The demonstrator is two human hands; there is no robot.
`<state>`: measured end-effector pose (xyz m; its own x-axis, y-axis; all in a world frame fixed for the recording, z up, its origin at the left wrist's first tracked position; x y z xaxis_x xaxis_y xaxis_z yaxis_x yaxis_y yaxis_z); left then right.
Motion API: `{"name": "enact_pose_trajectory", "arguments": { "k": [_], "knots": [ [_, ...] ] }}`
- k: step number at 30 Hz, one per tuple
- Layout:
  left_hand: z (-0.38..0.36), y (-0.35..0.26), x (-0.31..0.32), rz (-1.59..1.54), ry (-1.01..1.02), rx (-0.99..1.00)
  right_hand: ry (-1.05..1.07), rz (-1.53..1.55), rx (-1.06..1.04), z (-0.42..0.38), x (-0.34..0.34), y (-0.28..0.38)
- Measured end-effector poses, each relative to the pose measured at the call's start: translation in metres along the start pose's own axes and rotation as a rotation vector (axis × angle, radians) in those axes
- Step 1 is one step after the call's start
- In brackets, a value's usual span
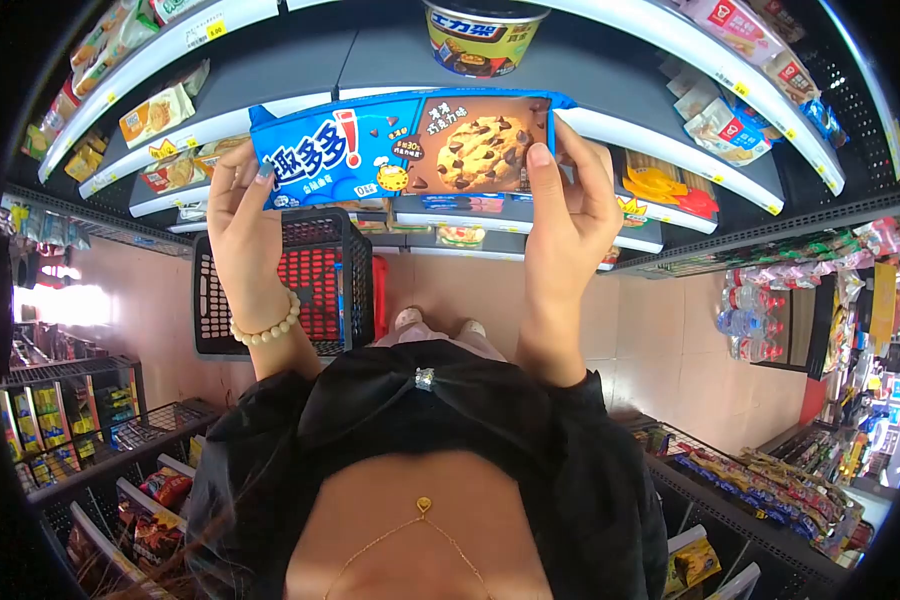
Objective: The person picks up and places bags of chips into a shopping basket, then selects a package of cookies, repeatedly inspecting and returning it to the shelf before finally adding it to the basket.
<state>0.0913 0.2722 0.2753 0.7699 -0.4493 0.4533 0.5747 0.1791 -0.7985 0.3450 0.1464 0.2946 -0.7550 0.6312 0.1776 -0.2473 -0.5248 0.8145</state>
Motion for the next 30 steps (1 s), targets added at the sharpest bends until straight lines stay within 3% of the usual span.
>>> {"name": "enact_pose_trajectory", "arguments": {
  "k": [18, 30],
  "knots": [
    [-0.008, 0.003, -0.014, 0.014, -0.034, -0.054, 0.104, -0.017, 0.053, -0.004, 0.010, -0.008],
    [-0.033, 0.040, -0.063, -0.001, -0.033, -0.333, 0.334, -0.148, 0.262, -0.016, 0.031, -0.044]
  ]
}}
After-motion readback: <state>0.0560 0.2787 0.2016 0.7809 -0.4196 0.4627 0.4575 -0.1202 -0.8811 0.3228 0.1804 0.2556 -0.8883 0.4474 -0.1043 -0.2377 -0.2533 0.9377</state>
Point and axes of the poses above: each hand's wrist, its own z-axis towards the middle knuckle, its own x-axis out of the palm, y = z × x, the point moved 6 cm from there along z, towards the middle knuckle, and after that the axes turned 5 degrees about y, right-handed, at the moved point
